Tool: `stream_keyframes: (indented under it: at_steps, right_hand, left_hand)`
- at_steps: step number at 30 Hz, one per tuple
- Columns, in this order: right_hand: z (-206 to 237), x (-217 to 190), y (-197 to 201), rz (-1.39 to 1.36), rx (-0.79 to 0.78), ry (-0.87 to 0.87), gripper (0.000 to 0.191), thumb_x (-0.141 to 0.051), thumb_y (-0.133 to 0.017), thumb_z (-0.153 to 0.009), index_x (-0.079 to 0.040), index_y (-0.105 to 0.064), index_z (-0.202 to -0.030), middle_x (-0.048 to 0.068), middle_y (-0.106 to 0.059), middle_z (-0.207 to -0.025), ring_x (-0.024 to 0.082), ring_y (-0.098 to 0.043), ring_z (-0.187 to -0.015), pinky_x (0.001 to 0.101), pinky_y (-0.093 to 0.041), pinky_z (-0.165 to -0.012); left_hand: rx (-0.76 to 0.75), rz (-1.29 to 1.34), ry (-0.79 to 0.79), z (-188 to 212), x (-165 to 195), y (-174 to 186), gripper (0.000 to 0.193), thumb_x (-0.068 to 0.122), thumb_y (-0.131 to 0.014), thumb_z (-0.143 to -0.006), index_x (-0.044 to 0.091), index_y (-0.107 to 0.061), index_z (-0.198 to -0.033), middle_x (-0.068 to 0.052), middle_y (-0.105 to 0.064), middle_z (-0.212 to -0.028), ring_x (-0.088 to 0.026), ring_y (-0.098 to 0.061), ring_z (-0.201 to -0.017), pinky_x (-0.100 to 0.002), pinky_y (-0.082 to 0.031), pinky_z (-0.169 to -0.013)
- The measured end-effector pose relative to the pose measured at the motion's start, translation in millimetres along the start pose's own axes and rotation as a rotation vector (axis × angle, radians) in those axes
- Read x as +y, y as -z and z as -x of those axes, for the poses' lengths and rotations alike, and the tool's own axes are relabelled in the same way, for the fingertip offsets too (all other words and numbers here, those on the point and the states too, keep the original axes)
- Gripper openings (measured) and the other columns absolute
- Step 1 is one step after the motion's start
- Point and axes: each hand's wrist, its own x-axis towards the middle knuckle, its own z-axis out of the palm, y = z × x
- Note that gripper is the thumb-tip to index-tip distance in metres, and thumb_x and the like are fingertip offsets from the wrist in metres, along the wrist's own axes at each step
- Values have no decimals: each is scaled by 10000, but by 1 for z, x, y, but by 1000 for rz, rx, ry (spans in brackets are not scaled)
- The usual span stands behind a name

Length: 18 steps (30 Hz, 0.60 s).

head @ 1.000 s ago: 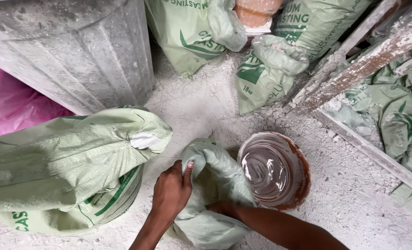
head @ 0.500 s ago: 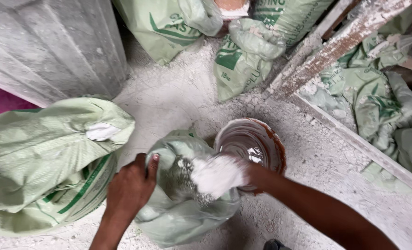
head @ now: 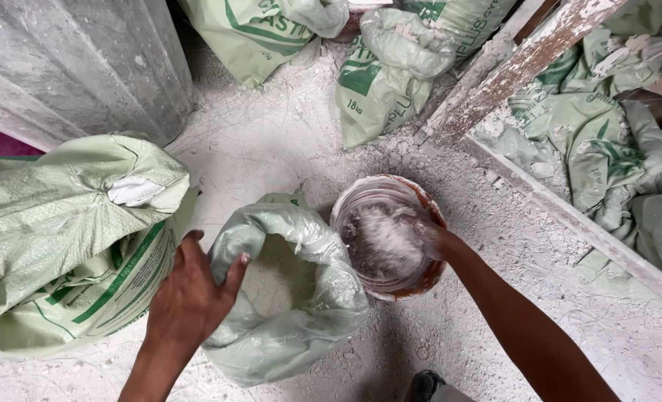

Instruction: The person scoops white gypsum casting powder from a woven sack into a plastic bowl, adds water, and mixes the plaster into a slurry by hand. They then apply the slurry with their hand and a sponge onto decorative gypsum molding pieces laid on the workbench.

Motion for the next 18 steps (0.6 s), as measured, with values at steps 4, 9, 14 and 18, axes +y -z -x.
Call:
stream_keyframes:
  at_steps: [4, 9, 14, 18]
  right_hand:
    - [71, -78, -50, 578, -8, 86, 447, -386, -595, -1020, -46, -606, -1309, 122, -553, -1462, 266, -585, -1282, 402, -500, -1048]
    - [123, -98, -190, 858, -142, 274, 470, -365, -568, -950, -17, -610, -1263, 195, -705, -1251, 319, -713, -1138, 435, -627, -970]
    - [94, -36, -306, 1338, -428, 483, 543, -214, -664, -1002, 1, -439, -1447, 260, -561, -1277, 346, -618, -1046, 466, -516, -840]
    - [3, -55, -311, 1133, -121, 297, 441, -384, -512, -1046, -48, -619, -1311, 182, -662, -1056, 282, -670, -956, 436, -544, -835]
  left_hand:
    - [-192, -125, 155, 23, -6, 2, 970, 664, -630, -874, -58, -326, -1446, -339, -595, -1168, -479, -732, -910, -496, -652, -718]
    - [-358, -168, 163, 35, -17, -6, 901, 544, -600, -919, -29, -224, -1505, -295, -722, -989, -437, -750, -939, -514, -624, -839]
    - [-378, 264, 142, 28, -33, -21, 701, 250, -567, -941, 23, -256, -1526, -277, -738, -998, -403, -744, -933, -491, -564, -853]
    - [-409, 420, 268, 38, -44, -11, 694, 170, -517, -1026, 103, -218, -1649, -299, -689, -1084, -379, -678, -984, -477, -558, -847]
